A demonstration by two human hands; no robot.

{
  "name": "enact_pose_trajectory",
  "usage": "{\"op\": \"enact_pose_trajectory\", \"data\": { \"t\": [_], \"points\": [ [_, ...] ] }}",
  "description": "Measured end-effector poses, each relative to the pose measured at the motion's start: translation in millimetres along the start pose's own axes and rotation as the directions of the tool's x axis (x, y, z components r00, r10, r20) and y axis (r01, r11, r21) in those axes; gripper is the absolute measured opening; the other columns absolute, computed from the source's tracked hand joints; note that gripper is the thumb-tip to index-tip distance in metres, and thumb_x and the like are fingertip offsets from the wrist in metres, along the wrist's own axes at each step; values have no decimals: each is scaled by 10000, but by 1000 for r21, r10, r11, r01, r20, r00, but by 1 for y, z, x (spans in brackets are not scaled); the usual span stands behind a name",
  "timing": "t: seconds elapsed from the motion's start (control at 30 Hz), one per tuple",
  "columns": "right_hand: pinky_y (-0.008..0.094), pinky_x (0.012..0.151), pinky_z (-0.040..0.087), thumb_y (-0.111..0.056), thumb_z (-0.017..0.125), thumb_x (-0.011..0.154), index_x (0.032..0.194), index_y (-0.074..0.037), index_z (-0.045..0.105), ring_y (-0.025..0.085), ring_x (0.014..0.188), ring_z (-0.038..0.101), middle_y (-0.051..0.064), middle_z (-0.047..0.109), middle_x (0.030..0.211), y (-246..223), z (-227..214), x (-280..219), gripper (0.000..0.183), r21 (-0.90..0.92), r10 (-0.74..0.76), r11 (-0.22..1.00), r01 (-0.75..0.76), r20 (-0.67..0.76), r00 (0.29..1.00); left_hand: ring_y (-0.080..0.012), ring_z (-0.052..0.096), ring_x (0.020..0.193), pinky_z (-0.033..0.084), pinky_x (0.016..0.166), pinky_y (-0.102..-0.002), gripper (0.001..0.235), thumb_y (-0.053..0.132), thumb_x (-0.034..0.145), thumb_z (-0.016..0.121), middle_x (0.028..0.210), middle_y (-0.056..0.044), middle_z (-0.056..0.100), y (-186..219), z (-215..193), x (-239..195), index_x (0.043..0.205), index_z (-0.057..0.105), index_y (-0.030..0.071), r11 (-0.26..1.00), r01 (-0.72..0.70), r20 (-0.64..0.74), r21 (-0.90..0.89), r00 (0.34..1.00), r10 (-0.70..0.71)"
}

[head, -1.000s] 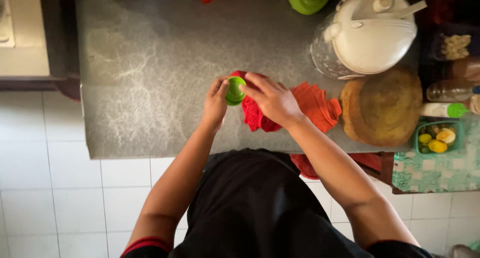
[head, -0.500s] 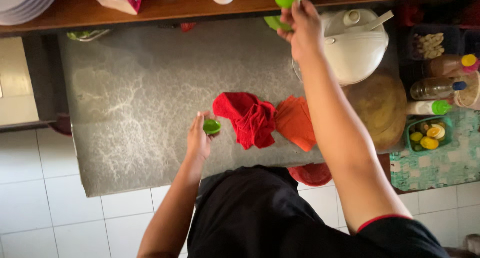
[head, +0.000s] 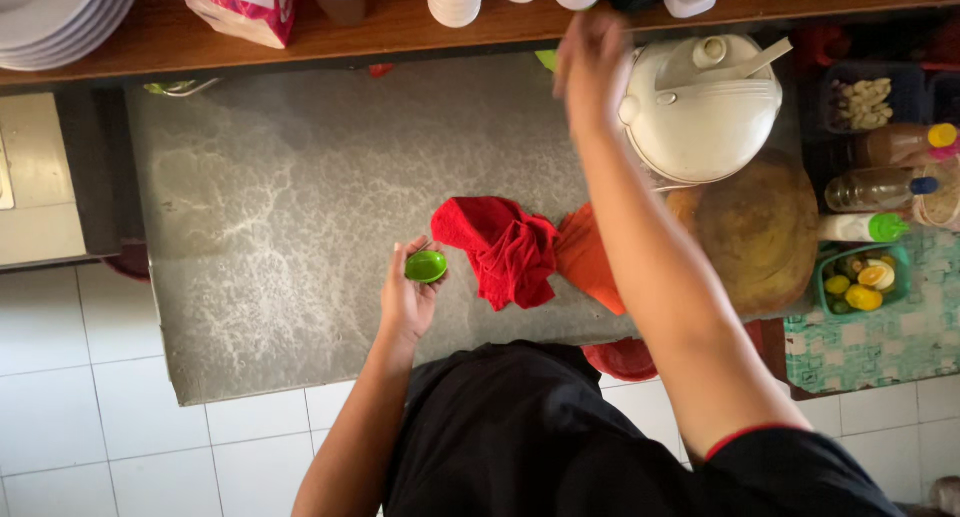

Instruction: The person stirs a pot on the stove, then dries multiple small cups and several white plates using a red cloth. The dried items are placed on a shelf or stacked on the counter.

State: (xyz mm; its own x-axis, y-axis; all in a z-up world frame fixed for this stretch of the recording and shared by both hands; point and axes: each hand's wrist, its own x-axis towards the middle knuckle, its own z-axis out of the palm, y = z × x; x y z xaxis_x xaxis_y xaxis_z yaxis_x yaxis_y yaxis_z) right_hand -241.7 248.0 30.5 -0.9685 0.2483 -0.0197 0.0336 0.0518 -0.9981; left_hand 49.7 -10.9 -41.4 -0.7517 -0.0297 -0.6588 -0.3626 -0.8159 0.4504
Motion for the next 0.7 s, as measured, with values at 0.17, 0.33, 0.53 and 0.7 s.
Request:
{"op": "enact_pose_trajectory", "data": {
  "t": [0.17, 0.33, 0.53, 0.7],
  "points": [
    [570, 1052, 373, -543, 818, 846, 1465, -52, 448, 457, 1371, 432, 257, 455, 1523, 78, -32, -168, 872, -792, 229, 522, 317, 488, 842, -263, 652, 1070, 540, 935, -462, 430, 298, 1002, 390, 1232, -128, 689, 12, 11, -4, 1338, 532, 70, 998, 5, 70, -69, 998, 0],
    [446, 1006, 517, -464, 711, 906, 1377, -178, 614, 305, 1263, 623, 88, 665, 1354, 86, -60, -226, 560, -908, 535, 403, 116, 337, 775, -256, 633, 1116, 544, 958, -511, 383, 343, 1047, 408, 1211, -100, 660, 9, 9, 1, 1298, 549, 91, 998, 62, 92, 2, 994, -62],
    [402, 1097, 495, -373, 785, 865, 1157, -103, 729, 241, 1269, 627, 29, 668, 1317, 10, -50, -252, 402, -386, -36, 860, 334, 607, 794, -266, 606, 1142, 526, 951, -472, 620, 570, 1044, 430, 1256, -128, 654, -18, 19, 5, 1336, 578, 44, 965, 11, 163, 262, 985, -56],
    [492, 1152, 343, -366, 689, 947, 1398, -82, 638, 338, 1487, 338, 66, 531, 1542, -12, -26, -263, 535, -333, -145, 654, 680, 827, 544, -248, 510, 1380, 428, 1130, -381, 767, 631, 1005, 437, 1502, -151, 491, -30, 56, -15, 1473, 419, 24, 941, 99, -2, 323, 995, -103]
  ]
}}
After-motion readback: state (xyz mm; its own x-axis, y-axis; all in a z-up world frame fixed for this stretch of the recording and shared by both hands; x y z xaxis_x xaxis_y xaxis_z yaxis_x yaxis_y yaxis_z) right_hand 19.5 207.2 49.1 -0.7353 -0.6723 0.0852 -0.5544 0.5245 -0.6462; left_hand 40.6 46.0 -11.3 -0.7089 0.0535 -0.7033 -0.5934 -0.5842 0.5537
